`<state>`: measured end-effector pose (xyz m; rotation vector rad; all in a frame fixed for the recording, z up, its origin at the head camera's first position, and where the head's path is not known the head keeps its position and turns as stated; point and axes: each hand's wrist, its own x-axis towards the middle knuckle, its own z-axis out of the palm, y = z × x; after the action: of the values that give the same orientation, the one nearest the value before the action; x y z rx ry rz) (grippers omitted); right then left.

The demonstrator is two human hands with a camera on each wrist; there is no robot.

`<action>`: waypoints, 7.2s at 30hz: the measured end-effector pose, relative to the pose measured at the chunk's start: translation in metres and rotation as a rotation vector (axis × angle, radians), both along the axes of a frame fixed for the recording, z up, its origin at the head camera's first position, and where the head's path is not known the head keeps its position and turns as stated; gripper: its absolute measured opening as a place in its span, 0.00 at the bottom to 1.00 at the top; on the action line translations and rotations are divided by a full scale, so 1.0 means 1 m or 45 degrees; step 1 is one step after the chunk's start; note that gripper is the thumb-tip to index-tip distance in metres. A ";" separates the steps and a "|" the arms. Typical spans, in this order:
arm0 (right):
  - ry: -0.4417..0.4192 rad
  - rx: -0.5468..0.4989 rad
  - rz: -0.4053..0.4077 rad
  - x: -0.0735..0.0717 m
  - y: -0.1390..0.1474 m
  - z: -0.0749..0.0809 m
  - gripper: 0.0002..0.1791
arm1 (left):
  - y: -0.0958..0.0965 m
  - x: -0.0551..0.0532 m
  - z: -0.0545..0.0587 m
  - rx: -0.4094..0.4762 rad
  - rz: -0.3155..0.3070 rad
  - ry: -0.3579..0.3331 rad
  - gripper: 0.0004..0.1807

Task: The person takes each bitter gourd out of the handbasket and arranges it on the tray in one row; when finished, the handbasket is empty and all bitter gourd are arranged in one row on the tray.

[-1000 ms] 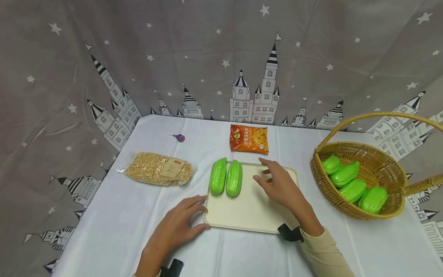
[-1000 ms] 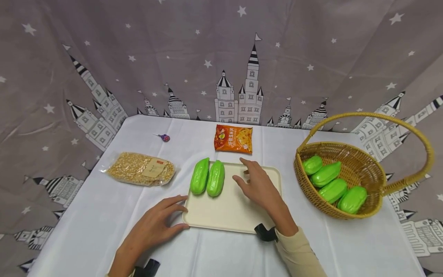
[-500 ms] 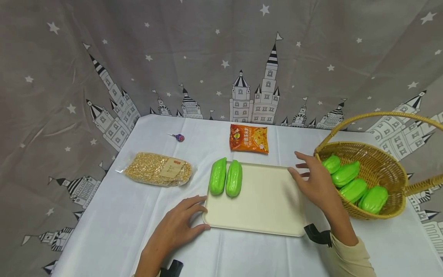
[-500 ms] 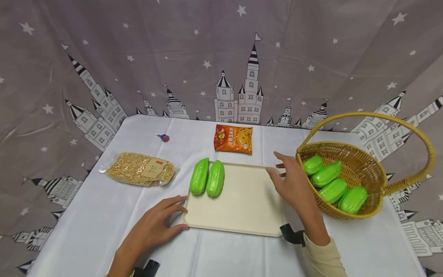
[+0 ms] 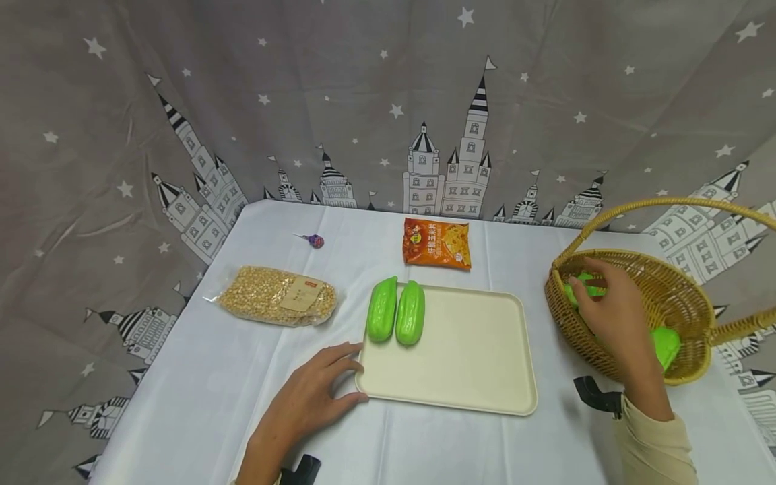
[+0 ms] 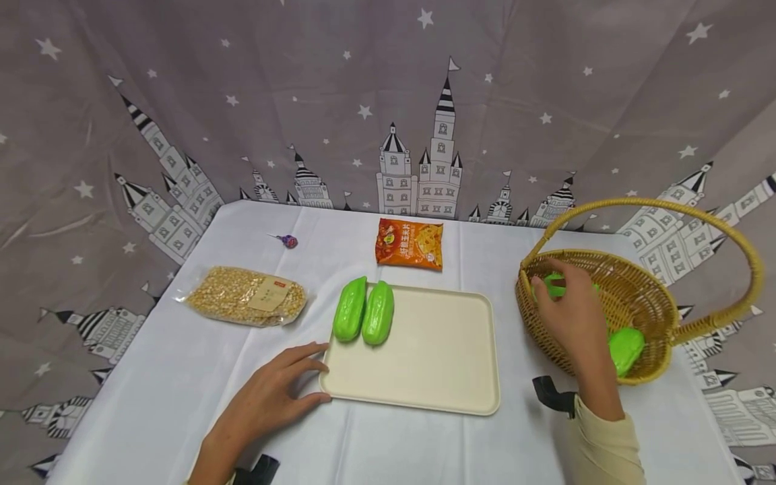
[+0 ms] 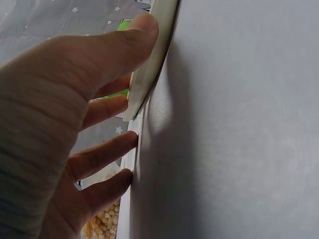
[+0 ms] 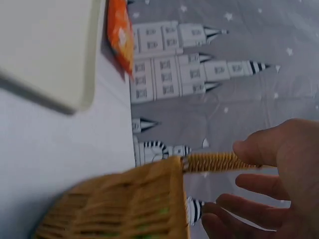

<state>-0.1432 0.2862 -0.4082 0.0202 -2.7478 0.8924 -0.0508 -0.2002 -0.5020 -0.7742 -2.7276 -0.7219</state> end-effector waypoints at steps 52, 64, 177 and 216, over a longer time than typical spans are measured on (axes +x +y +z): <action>-0.417 0.262 -0.113 -0.003 0.068 -0.029 0.43 | -0.002 0.001 -0.001 0.006 0.015 -0.002 0.23; -0.171 0.174 -0.161 0.000 0.055 -0.024 0.40 | -0.003 0.002 -0.002 0.012 0.006 0.005 0.23; -0.264 -0.067 0.490 -0.001 -0.154 -0.048 0.38 | 0.001 0.002 0.002 -0.002 0.035 -0.061 0.23; -0.326 -0.146 0.535 0.001 -0.166 -0.058 0.46 | 0.000 0.002 0.002 0.017 0.038 -0.069 0.23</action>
<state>-0.1425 0.1205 -0.4658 0.5128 -2.9778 1.2332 -0.0485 -0.1997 -0.4999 -0.7198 -2.7735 -0.7651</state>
